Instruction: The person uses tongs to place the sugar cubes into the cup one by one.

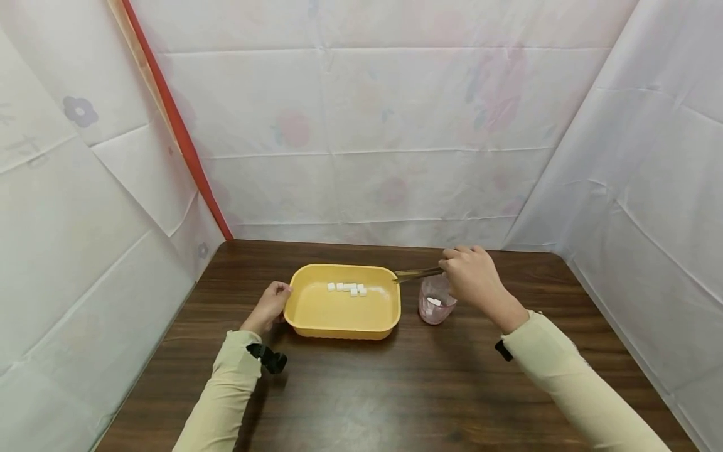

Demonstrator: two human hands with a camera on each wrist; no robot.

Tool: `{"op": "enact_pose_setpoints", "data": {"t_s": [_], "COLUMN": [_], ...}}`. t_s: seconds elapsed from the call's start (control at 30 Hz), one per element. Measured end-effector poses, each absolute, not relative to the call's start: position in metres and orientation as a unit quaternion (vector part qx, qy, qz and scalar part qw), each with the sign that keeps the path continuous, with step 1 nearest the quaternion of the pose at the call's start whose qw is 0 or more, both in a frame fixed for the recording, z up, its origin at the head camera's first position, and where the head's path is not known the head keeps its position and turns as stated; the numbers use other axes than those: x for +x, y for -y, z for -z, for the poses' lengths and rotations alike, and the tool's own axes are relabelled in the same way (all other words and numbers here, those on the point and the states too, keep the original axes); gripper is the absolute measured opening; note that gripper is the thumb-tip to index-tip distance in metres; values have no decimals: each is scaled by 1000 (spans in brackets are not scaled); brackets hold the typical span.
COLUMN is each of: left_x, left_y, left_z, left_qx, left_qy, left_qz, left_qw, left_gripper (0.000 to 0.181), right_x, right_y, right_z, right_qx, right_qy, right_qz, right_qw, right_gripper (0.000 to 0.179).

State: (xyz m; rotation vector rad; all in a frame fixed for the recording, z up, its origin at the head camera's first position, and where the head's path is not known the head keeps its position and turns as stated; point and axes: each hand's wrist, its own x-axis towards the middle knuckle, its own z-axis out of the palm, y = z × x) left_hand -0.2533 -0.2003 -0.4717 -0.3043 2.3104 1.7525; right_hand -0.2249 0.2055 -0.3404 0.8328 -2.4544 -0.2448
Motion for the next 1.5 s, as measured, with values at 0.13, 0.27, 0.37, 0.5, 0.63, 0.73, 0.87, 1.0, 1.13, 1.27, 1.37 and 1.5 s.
{"op": "enact_pose_setpoints", "data": {"t_s": [0.13, 0.27, 0.37, 0.5, 0.63, 0.73, 0.87, 1.0, 1.13, 1.27, 1.37, 1.5], "left_x": [-253, -251, -251, -251, -251, -251, -250, -249, -250, -251, -251, -251], "left_y": [200, 199, 199, 199, 199, 199, 199, 198, 198, 198, 198, 198], "left_z": [472, 471, 470, 470, 469, 469, 468, 468, 469, 468, 467, 467], "left_qx": [-106, -107, -107, -106, -104, -104, -107, -108, -110, -112, -112, -110], "left_qy": [-787, -786, -783, -782, -781, -783, -786, -786, -786, -788, -787, -787], "left_qz": [-597, -599, -602, -604, -606, -603, -599, -599, -597, -595, -596, -597], "left_qw": [112, 112, 112, 111, 111, 110, 108, 109, 113, 114, 114, 112], "left_gripper": [30, 29, 29, 29, 28, 28, 29, 29, 30, 30, 30, 29], "right_x": [-230, -233, -235, -239, -242, -244, -248, -252, -253, -254, -255, -257], "right_y": [-193, -182, -174, -164, -153, -146, -140, -137, -137, -138, -137, -136], "right_z": [346, 353, 360, 371, 380, 386, 395, 402, 407, 409, 410, 411], "right_qx": [320, 327, 330, 333, 338, 342, 344, 342, 342, 343, 344, 344], "right_qy": [907, 906, 905, 906, 907, 906, 904, 900, 900, 900, 899, 899], "right_qz": [83, 77, 84, 96, 101, 104, 115, 132, 135, 128, 124, 118], "right_qw": [260, 258, 255, 242, 230, 226, 229, 234, 233, 235, 239, 242], "right_gripper": [9, 9, 8, 13, 19, 14, 13, 17, 21, 23, 23, 24]}}
